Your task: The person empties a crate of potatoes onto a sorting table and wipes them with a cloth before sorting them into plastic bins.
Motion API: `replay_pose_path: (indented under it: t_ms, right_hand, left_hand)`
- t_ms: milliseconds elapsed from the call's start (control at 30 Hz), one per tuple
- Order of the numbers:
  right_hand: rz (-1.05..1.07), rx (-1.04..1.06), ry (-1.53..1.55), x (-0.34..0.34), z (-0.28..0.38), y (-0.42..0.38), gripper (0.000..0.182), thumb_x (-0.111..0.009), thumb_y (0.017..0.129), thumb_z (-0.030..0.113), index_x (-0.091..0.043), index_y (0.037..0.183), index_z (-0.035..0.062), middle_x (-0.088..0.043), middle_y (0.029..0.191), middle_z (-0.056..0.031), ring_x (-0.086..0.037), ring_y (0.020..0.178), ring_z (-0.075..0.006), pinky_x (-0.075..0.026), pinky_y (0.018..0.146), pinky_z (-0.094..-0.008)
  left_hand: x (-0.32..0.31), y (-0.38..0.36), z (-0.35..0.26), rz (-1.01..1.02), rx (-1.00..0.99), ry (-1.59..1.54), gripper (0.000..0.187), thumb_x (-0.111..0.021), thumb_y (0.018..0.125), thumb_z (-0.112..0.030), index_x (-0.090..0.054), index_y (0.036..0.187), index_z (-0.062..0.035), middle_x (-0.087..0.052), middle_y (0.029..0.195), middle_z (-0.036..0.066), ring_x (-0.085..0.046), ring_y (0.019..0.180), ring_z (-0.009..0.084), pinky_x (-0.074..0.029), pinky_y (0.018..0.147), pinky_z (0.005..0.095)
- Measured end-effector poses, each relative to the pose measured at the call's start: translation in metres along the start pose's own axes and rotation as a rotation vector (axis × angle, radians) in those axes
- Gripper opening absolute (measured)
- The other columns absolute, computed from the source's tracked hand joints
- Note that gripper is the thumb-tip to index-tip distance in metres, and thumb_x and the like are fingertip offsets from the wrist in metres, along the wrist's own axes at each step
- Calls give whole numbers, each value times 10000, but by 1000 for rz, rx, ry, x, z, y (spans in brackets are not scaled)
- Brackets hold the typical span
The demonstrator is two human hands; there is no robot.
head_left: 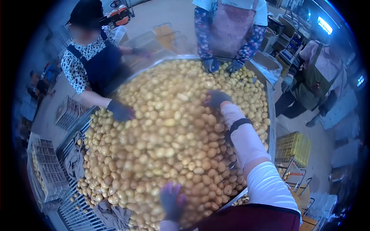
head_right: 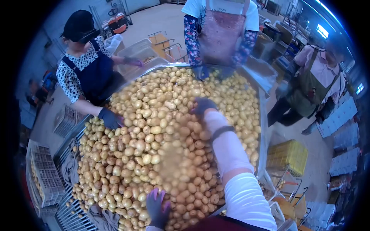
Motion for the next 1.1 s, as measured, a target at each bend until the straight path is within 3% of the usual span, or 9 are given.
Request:
replay_pose_path:
  t_ms: [200,433,567,700,867,967,1000,1067,1100]
  right_hand:
    - [-176,-39,7,6,2,-68,432,-660,864,406,-627,1178,111,-694,1077,-144,-657,1031,-336,-525,875,-432]
    - [-223,312,192,-64,-17,-189,379,-626,918,367,-604,1178,92,-644,1035,-140,-633,921,-316,-516,783,-440]
    - [10,-54,1447,-30,-9,-250,470,-551,989,454,-528,1307,109,-623,1099,-87,-578,805,-213,-491,628,-325]
    - [163,-209,2386,-1,-22,-310,606,-437,990,586,-531,1338,99,-628,1155,-115,-608,837,-283,-499,643,-354]
    - [-329,-321,2009,7,-113,-430,248,-501,974,354,-565,949,115,-546,835,-28,-530,664,-182,-439,549,-295]
    - [-808,-574,2055,-39,-239,-562,335,-424,1022,333,-417,714,204,-320,598,50,-313,462,-74,-287,409,-239]
    - [-1012,-799,1893,-58,-273,-619,229,-412,1031,373,-439,925,172,-408,722,44,-392,526,-106,-348,452,-261]
    - [-1301,-1317,1447,-94,-331,-734,468,-387,1048,454,-481,1348,107,-585,970,33,-549,655,-169,-470,538,-303]
    - [-1162,-1395,1115,-98,-328,-745,495,-434,1025,451,-491,1341,75,-590,1051,-26,-555,778,-229,-457,663,-352]
  left_hand:
    - [4,2,-6,-25,-20,8,559,-685,822,-317,-562,1317,-91,-475,1408,209,-442,1300,417,-295,1121,567]
    - [8,-2,-13,-120,-77,-7,531,-678,842,-254,-564,1323,-61,-466,1429,213,-422,1327,413,-288,1130,566]
    - [6,-9,-11,-117,-86,-40,530,-640,898,-236,-540,1386,-55,-441,1470,217,-367,1385,408,-235,1167,549]
    - [3,-15,-11,-97,-158,-3,528,-616,930,-238,-528,1404,-23,-401,1521,209,-316,1424,404,-192,1198,507]
    - [3,-17,-19,-81,-212,9,503,-611,920,-246,-551,1374,-40,-411,1512,212,-367,1399,405,-226,1176,541]
    - [10,-15,-17,-107,-182,6,486,-627,902,-227,-567,1354,-60,-429,1498,213,-396,1378,411,-251,1164,552]
    - [10,-14,-18,-111,-178,4,480,-632,896,-221,-572,1346,-66,-436,1492,213,-403,1372,413,-258,1161,553]
    - [11,-11,-18,-100,-139,-3,468,-640,884,-214,-582,1328,-76,-456,1473,211,-405,1365,415,-259,1161,555]
    - [11,-10,-17,-92,-125,-6,472,-642,881,-209,-579,1330,-76,-453,1474,211,-403,1365,416,-257,1162,554]
Point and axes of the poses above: each hand's wrist, its own y-axis towards the middle knuckle, its own x-axis out of the back of the hand, z = x × y, the point moved 5 cm from there along y, towards the middle knuckle
